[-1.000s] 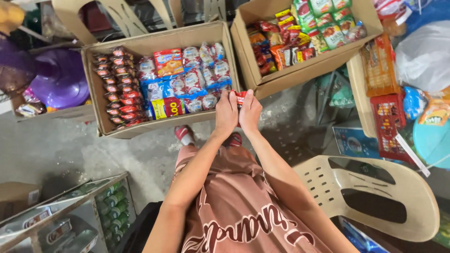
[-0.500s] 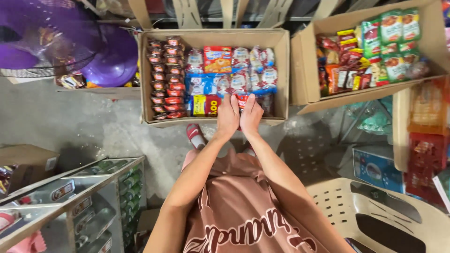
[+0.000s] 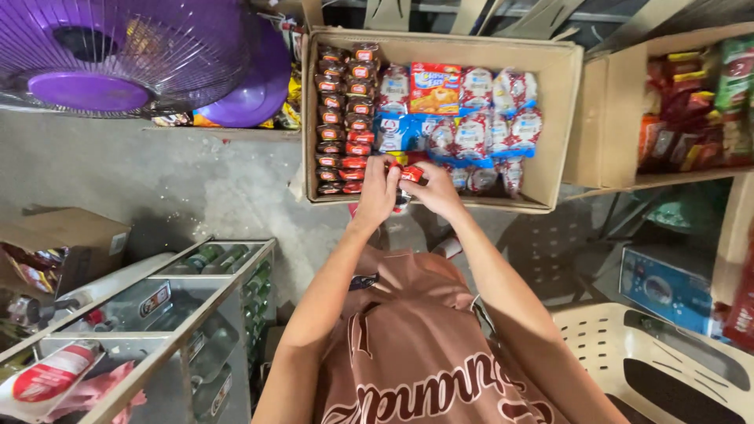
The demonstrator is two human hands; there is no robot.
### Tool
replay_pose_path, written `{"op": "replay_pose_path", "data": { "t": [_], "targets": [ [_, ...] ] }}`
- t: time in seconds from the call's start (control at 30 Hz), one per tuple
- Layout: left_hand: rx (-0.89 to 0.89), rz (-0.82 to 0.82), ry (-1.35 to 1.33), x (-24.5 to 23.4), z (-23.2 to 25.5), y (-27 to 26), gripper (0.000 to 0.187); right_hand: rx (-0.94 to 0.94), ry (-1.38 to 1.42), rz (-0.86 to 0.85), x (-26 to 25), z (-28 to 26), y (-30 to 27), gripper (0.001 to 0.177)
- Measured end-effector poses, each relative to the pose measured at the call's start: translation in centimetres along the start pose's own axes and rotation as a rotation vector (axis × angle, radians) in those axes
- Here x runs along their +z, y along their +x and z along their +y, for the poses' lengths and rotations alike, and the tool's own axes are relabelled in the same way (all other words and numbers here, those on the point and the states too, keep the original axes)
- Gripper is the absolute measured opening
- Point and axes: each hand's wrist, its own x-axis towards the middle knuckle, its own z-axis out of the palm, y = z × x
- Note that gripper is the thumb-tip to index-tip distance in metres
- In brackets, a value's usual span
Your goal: The person organizes small snack packets, primarily instant coffee sachets, by picking them up from a cardboard box and placing them into a second box. The person repeatedly transfers items between the two boxes, arranging them in neat rows.
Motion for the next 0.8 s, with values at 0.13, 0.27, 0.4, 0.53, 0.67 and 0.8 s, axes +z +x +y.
{"op": "replay_pose_path", "data": {
  "t": [0.13, 0.27, 0.4, 0.53, 0.67, 0.8],
  "targets": [
    [-0.036, 0.101, 0.096, -3.4, -6.6, -0.6, 0.022, 0.099, -0.287, 0.064, 1.7, 1.4, 1.5, 0.036],
    [-0.226, -0.014, 0.465, -6.0, -12.6, -1.6, 0.012, 0.097, -0.316, 0.113, 2.0, 4.6, 2.7, 0.044],
    [-0.243, -0.316, 0.624, -6.5, -15.7, -2.6, 0.022, 0.237, -0.403, 0.039, 2.5, 3.8, 2.9, 0.049],
    [-0.206, -0.452, 0.668, -4.6, -19.3, -3.5, 0.029, 0.264, -0.439, 0.003, 3.9, 3.2, 2.9, 0.046],
    [-0.356, -0.606, 0.668, -4.1, -19.6, -2.7, 0.029, 0.260, -0.443, -0.039, 5.6, 3.7, 3.9, 0.040],
    [-0.479, -0.790, 0.716, -5.8, -14.0, -1.3, 0.045, 0.254, -0.350, -0.094, 7.7, 4.8, 5.0, 0.040]
  ]
}}
